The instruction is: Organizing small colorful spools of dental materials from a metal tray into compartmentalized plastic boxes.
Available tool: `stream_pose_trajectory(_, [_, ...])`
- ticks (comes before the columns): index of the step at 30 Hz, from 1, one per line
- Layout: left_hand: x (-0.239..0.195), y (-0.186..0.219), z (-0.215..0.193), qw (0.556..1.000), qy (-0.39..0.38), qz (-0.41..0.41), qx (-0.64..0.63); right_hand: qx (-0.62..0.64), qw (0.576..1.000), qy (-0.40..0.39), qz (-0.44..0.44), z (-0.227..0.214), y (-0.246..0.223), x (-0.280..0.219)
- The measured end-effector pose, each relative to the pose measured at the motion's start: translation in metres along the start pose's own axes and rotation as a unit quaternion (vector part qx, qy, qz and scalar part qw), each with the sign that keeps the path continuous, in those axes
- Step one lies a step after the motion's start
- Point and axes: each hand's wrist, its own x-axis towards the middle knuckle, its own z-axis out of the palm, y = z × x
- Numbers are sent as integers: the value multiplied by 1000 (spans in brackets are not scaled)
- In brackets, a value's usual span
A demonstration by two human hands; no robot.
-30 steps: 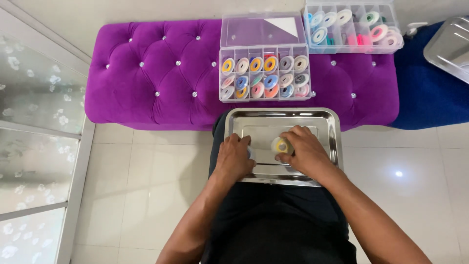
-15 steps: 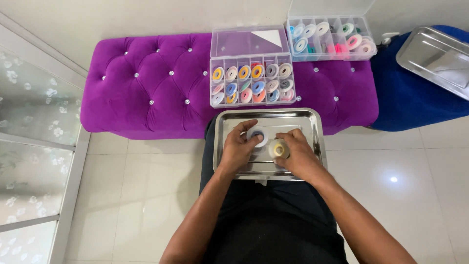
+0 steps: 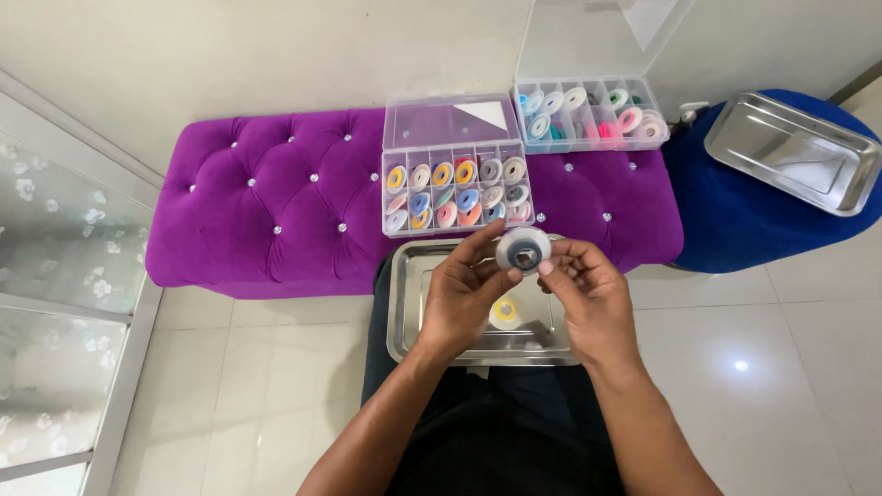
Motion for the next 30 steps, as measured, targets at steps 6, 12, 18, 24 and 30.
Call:
stream_pose_trajectory(6, [1, 8, 14, 1000, -6, 20, 16, -1, 998, 46, -37, 16, -23, -7])
stream_pose_trajectory(12, [3, 1, 23, 997, 13, 28, 68, -11, 995, 62, -71, 8, -16, -6])
stream_pose_trajectory(18, [0, 10, 30, 993, 17, 39, 106, -28, 993, 67, -92, 8, -14, -8])
stream_pose_trajectory(24, [-4, 16, 33, 983, 23, 73, 164, -79, 989, 76, -98, 9, -16, -8])
stream_pose_trajectory(30, [-5, 15, 34, 977, 37, 84, 194, -76, 989, 70, -104, 14, -19, -10])
